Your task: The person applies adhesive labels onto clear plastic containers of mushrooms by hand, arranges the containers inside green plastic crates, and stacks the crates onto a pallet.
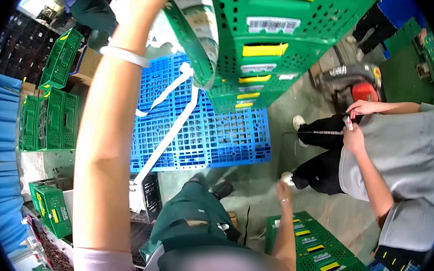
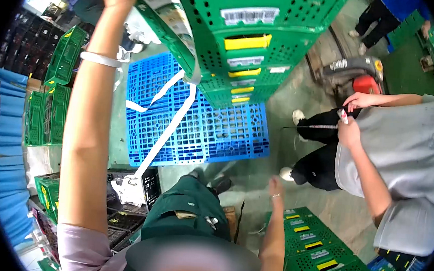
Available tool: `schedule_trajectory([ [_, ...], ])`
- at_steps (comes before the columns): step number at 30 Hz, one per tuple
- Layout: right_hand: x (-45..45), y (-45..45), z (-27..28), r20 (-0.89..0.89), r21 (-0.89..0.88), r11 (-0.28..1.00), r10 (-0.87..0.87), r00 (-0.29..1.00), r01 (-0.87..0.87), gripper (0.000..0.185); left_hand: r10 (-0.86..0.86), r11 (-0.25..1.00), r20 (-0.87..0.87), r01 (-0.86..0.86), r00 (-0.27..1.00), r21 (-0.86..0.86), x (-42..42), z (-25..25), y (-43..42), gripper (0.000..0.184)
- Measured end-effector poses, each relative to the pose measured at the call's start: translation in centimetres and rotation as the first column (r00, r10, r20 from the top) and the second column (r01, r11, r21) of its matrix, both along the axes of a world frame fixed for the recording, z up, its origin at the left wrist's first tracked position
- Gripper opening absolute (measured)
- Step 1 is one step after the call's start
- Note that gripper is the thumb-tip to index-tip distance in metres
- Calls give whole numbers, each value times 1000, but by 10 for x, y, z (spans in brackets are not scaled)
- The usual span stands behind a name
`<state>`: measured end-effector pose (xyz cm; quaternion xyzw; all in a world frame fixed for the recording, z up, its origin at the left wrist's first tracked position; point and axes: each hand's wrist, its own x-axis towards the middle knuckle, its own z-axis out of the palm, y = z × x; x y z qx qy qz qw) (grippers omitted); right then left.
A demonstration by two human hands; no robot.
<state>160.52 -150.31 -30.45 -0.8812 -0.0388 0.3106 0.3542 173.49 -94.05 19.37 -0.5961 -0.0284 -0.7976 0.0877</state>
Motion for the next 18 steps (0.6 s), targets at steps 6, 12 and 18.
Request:
schedule_trajectory([
  [6, 67, 113, 146, 48, 465, 880, -137, 989, 99, 36, -144, 975, -135, 118, 980, -189, -7, -17, -6, 32],
  [12, 105, 201, 307, 788, 7, 882, 285, 546, -471, 49, -267, 942, -110, 236, 957, -239, -3, -16, -22, 25],
  [18, 107, 310, 536, 985, 165, 802, -159, 61, -574, 44, -281, 933, -42, 263, 959, -245, 5, -14, -29, 23],
])
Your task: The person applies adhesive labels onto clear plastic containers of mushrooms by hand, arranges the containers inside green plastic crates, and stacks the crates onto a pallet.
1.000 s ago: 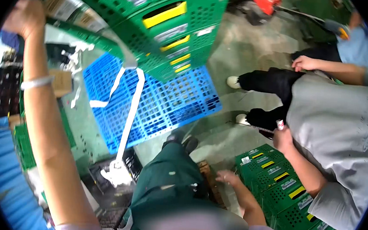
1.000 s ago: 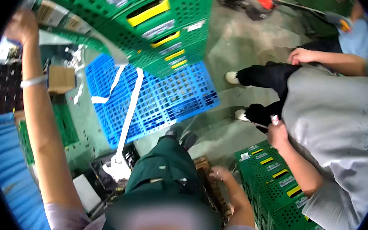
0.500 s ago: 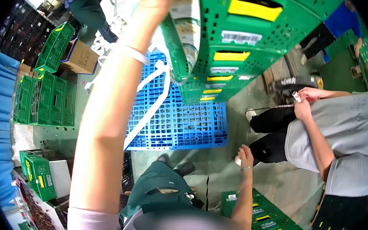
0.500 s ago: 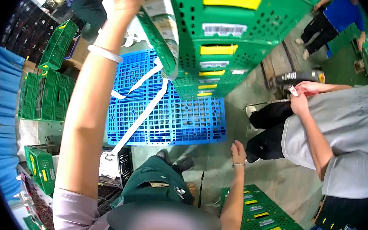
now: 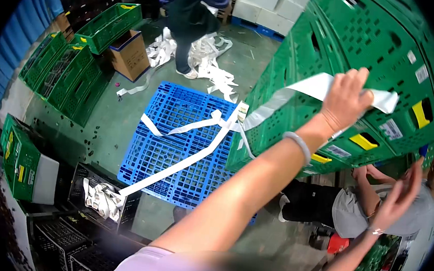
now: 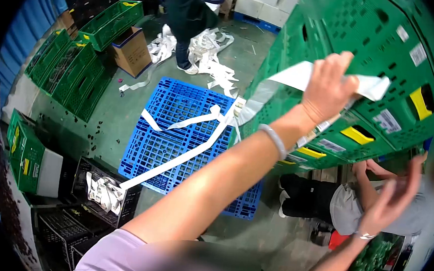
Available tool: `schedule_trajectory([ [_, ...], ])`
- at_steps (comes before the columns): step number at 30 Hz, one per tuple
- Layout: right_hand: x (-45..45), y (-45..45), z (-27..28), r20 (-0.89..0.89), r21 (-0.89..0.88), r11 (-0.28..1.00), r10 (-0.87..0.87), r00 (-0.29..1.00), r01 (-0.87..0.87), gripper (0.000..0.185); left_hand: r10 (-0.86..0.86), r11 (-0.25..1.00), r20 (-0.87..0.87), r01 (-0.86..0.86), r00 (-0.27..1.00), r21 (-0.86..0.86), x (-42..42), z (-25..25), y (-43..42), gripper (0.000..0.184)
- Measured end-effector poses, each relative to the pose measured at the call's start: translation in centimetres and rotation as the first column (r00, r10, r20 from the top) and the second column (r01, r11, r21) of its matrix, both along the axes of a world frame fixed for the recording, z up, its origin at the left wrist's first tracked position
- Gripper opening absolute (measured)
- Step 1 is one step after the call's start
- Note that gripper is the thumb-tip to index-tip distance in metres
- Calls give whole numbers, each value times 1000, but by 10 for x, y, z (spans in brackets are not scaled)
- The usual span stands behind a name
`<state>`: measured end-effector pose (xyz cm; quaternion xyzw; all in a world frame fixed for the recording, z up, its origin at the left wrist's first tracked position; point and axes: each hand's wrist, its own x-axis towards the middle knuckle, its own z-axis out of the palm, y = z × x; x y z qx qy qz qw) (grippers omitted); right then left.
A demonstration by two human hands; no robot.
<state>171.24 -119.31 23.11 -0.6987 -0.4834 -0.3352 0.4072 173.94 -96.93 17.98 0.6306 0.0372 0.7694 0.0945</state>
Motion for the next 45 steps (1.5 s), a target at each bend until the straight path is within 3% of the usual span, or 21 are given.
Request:
schedule_trajectory([
  [2, -10, 43, 52, 218, 49, 999, -23, 976, 12, 43, -69, 998, -17, 69, 998, 2, -1, -4, 1, 21],
  [3, -10, 54, 77, 480, -85, 975, -139, 866, 204, 48, -99, 995, -63, 100, 993, 6, -12, -9, 5, 20],
  [6, 1, 100, 107, 640, -68, 976, -118, 759, 209, 48, -196, 979, -278, 202, 941, -6, -85, -68, 8, 17],
  [8, 22, 121, 108, 680, 1, 956, -217, 701, 295, 52, -292, 943, -452, 177, 843, -281, -150, -151, -7, 26],
  [9, 41, 130, 105, 611, -75, 981, -96, 786, 178, 53, -339, 919, -541, 148, 770, -365, -196, -193, -21, 27],
  [10, 67, 142, 97, 594, -64, 997, -4, 804, 52, 52, -554, 771, -606, 79, 570, -631, -240, -254, -44, 27],
  [11, 88, 151, 90, 709, 46, 991, -123, 695, 128, 53, -588, 706, -597, -13, 546, -708, -288, -292, -67, 27],
  [12, 99, 156, 85, 788, 180, 965, -256, 559, 189, 54, -599, 545, -463, -91, 653, -833, -331, -331, -100, 25],
  [13, 96, 163, 80, 786, 170, 974, -225, 576, 149, 54, -664, 437, -526, -295, 531, -850, -382, -352, -128, 23],
  [15, 77, 178, 63, 711, 249, 911, -403, 577, 330, 65, -723, 317, -643, -705, 253, -634, -502, -376, -190, 23],
  [17, 73, 178, 63, 657, 302, 833, -534, 532, 463, 69, -742, 239, -661, -880, 107, -411, -570, -382, -225, 21],
  [19, 108, 177, 60, 654, 356, 826, -554, 515, 437, 66, -619, -54, -751, -967, 228, -249, -608, -363, -246, 16],
  [20, 138, 175, 64, 653, 388, 815, -572, 496, 430, 65, -392, -266, -831, -913, 396, -309, -639, -383, -266, 17],
  [21, 158, 175, 66, 649, 414, 807, -586, 486, 420, 64, -85, -366, -793, -760, 603, -538, -657, -379, -275, 19],
  [24, 95, 181, 59, 651, 371, 906, -411, 639, 204, 60, 346, -378, -671, -557, 656, -740, -684, -373, -290, 20],
  [26, 88, 183, 54, 584, 343, 835, -548, 599, 431, 53, 476, -341, -597, -491, 645, -802, -678, -365, -283, 21],
  [27, 75, 189, 53, 574, 373, 892, -437, 692, 254, 61, 483, -329, -584, -483, 652, -811, -679, -371, -280, 21],
  [33, 52, 198, 46, 509, 356, 831, -556, 657, 428, 65, 297, -343, -667, -576, 683, -742, -712, -403, -252, 24],
  [38, 51, 190, 51, 569, 289, 786, -600, 563, 546, 59, 303, -308, -276, -180, 912, -934, -745, -433, -159, 27],
  [42, 54, 188, 53, 633, 254, 758, -600, 489, 601, 60, 157, -339, -158, -97, 975, -936, -738, -423, -92, 28],
  [45, 54, 185, 52, 617, 232, 795, -565, 548, 560, 59, 7, -359, -145, -133, 989, -924, -741, -432, -81, 29],
])
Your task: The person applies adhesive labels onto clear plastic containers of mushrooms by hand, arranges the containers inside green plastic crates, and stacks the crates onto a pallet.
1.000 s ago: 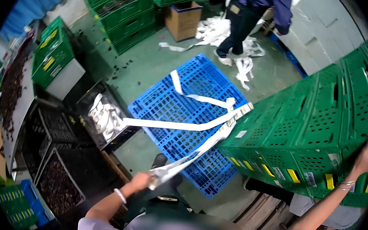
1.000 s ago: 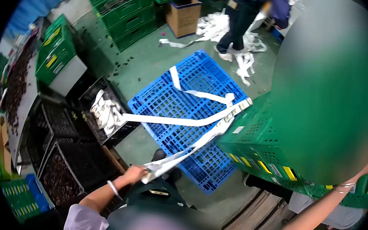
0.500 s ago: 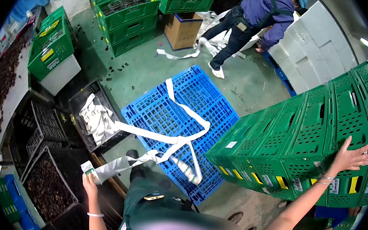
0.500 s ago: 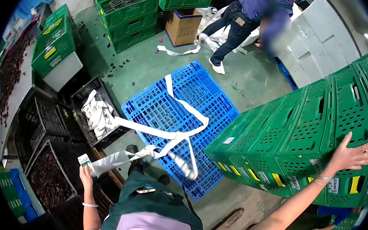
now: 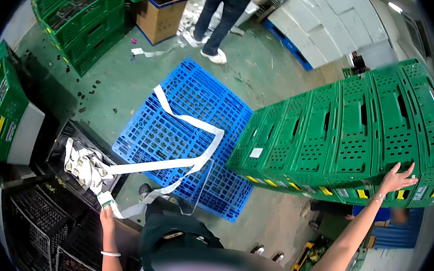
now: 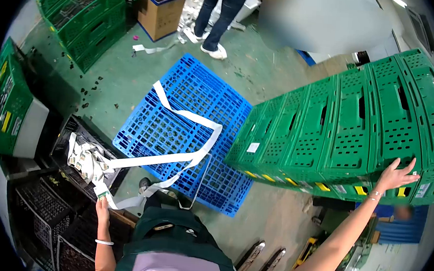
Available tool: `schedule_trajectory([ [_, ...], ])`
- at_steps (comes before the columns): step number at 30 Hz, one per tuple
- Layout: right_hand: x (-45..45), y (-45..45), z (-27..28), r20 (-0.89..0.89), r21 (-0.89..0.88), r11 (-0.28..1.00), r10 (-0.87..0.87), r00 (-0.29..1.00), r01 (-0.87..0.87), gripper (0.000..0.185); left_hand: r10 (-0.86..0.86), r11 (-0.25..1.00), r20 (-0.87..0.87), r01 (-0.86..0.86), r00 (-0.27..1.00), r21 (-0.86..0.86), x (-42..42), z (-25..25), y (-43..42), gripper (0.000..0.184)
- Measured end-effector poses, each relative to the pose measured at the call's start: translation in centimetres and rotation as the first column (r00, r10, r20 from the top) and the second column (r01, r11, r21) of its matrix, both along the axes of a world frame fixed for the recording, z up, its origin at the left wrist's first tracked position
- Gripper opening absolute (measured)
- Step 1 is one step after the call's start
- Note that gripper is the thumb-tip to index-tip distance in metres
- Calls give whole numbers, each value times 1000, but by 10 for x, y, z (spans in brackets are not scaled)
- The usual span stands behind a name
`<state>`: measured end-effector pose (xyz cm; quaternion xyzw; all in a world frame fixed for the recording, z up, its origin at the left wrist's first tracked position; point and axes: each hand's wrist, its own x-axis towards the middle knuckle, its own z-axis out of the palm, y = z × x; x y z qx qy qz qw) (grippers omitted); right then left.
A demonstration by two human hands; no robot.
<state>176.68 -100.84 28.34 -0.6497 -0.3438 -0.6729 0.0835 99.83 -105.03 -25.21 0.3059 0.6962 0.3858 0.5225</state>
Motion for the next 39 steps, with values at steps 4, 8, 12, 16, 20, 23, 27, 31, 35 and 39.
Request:
schedule_trajectory([
  [4, 2, 0, 0, -45, -9, 1000, 8, 999, -9, 59, -1, 997, 47, 5, 999, -80, -14, -24, -2, 29],
  [8, 1, 8, -7, -59, 59, 998, -25, 998, 29, 54, 67, 996, 81, -62, 994, -71, -12, -25, 1, 29],
  [12, 0, 19, -11, -58, 176, 984, -4, 998, 15, 46, -2, 996, 25, 5, 1000, -90, -14, -7, 2, 29],
  [16, 0, 16, -14, -34, 212, 977, 27, 999, -19, 42, 65, 995, -27, -67, 998, -76, -14, -18, -3, 29],
  [20, -1, 15, -14, -31, 214, 977, 29, 999, -22, 43, -112, 992, -225, 97, 968, -76, 2, -49, 0, 29],
  [23, 10, 14, -12, 9, 202, 979, 20, 1000, -21, 41, -604, 780, -492, 591, 626, -206, 55, -58, 33, 30],
  [27, 2, 17, -13, -68, 220, 975, 39, 997, -23, 40, -753, 596, -318, 802, 576, 39, 183, -34, 128, 29],
  [31, 5, 14, -14, -53, 201, 980, 14, 999, -3, 37, -681, 402, -518, 855, 518, 328, 323, 22, 245, 22],
  [35, 16, 10, -13, -54, 209, 978, -4, 999, 16, 37, -711, 389, -391, 790, 585, 474, 383, 65, 254, 20],
  [39, 11, 12, -15, -47, 223, 975, 15, 999, -4, 36, -924, 260, -136, 849, 357, 460, 350, 48, 175, 22],
])
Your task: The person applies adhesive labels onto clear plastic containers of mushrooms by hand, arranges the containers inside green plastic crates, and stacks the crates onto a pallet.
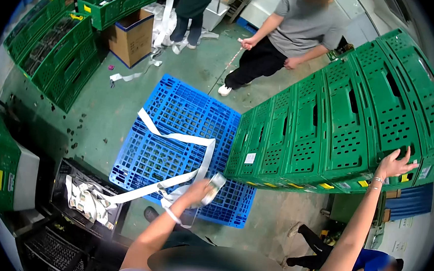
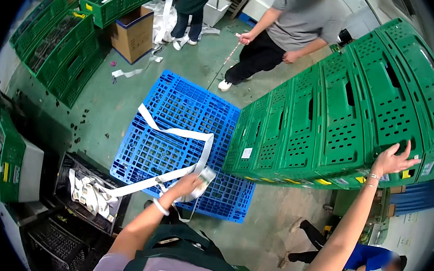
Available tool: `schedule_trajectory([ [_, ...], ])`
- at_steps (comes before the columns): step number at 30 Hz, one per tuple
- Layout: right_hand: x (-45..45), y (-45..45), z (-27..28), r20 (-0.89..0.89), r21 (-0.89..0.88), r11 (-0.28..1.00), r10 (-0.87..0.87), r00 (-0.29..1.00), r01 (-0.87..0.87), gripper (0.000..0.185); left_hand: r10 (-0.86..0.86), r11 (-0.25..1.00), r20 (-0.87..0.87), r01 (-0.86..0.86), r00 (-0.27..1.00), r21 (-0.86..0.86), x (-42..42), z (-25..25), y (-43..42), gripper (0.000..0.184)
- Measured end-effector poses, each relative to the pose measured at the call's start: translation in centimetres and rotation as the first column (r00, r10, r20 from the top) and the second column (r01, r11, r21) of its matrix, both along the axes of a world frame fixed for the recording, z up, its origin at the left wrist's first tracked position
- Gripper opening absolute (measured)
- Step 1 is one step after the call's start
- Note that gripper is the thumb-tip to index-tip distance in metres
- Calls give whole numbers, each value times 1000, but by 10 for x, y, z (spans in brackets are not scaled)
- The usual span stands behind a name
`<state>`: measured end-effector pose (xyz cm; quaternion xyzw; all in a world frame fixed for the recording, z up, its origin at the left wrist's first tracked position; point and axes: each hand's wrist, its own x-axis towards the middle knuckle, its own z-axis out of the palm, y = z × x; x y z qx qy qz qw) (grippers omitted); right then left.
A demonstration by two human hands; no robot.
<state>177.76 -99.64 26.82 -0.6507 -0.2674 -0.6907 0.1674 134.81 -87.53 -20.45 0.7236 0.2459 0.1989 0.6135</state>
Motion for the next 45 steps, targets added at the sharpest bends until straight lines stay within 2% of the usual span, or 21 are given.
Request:
schedule_trajectory([
  [2, -10, 6, -1, 44, -14, 997, 78, 996, -77, 36, -182, 983, -285, 166, 941, -79, -37, -40, -26, 28],
  [3, -8, 5, -1, 40, -6, 998, 59, 997, -59, 35, -42, 989, -204, 13, 978, -145, -63, -40, -41, 29],
  [4, -6, 4, -1, 36, 1, 999, 39, 999, -39, 35, -41, 982, -301, -17, 953, -189, -88, -45, -47, 30],
  [5, -11, 7, -1, 45, 1, 999, 49, 998, -49, 35, 46, 974, -328, -116, 944, -197, -115, -64, -58, 31],
  [6, -12, 8, -1, 66, -3, 997, 71, 995, -71, 36, 106, 973, -410, -179, 906, -143, -143, -54, -60, 32],
  [7, -12, 9, -2, 69, 8, 997, 77, 995, -77, 36, 202, 912, -486, -345, 850, -224, -174, -78, -74, 35],
  [8, -13, 10, -2, 74, 18, 996, 83, 994, -85, 36, 232, 911, -563, -380, 793, -160, -209, -96, -84, 37],
  [9, -15, 10, -3, 66, 17, 998, 53, 996, -54, 35, 289, 932, -609, -363, 739, 3, -243, -105, -95, 38],
  [10, -18, 12, -3, 40, 31, 995, 92, 995, -94, 35, 392, 857, -613, -515, 686, -29, -273, -117, -113, 37],
  [13, -21, 13, -3, 37, 51, 993, 102, 994, -104, 35, 446, 622, -759, -774, 475, -118, -366, -184, -175, 26],
  [15, -20, 14, -4, 42, 44, 993, 104, 994, -106, 34, 575, 380, -652, -867, 495, -322, -388, -158, -205, 26],
  [16, -20, 14, -5, 41, 66, 992, 103, 994, -106, 34, 599, 525, -578, -817, 554, -239, -397, -157, -214, 28],
  [17, -20, 15, -5, 16, 81, 991, 101, 995, -102, 35, 609, 531, -569, -817, 553, -226, -400, -158, -212, 28],
  [22, -15, 13, -6, 17, 81, 994, 66, 998, -67, 38, 317, 647, -565, -609, 762, -458, -396, -175, -228, 36],
  [23, -13, 12, -5, 31, 66, 996, 59, 998, -61, 38, 437, 739, -468, -603, 768, -301, -385, -187, -222, 33],
  [24, -12, 13, -7, 19, 75, 995, 63, 998, -64, 40, 427, 752, -473, -593, 771, -287, -392, -191, -218, 33],
  [26, -8, 13, -8, 19, 82, 994, 70, 997, -72, 41, 357, 836, -583, -528, 730, -150, -387, -182, -204, 46],
  [29, -2, 14, -11, -7, 95, 993, 68, 998, -67, 43, 317, 842, -628, -516, 711, -160, -386, -167, -188, 46],
  [32, -2, 18, -16, -125, 109, 994, 20, 992, -6, 42, 286, 852, -642, -495, 711, -168, -391, -163, -176, 46],
  [38, -24, 18, -18, -212, 25, 1000, 20, 977, -15, 46, 238, 871, -672, -460, 701, -172, -391, -165, -162, 47],
  [45, -25, 24, -21, -135, 48, 995, 90, 987, -84, 47, 163, 899, -704, -398, 691, -183, -397, -157, -145, 47],
])
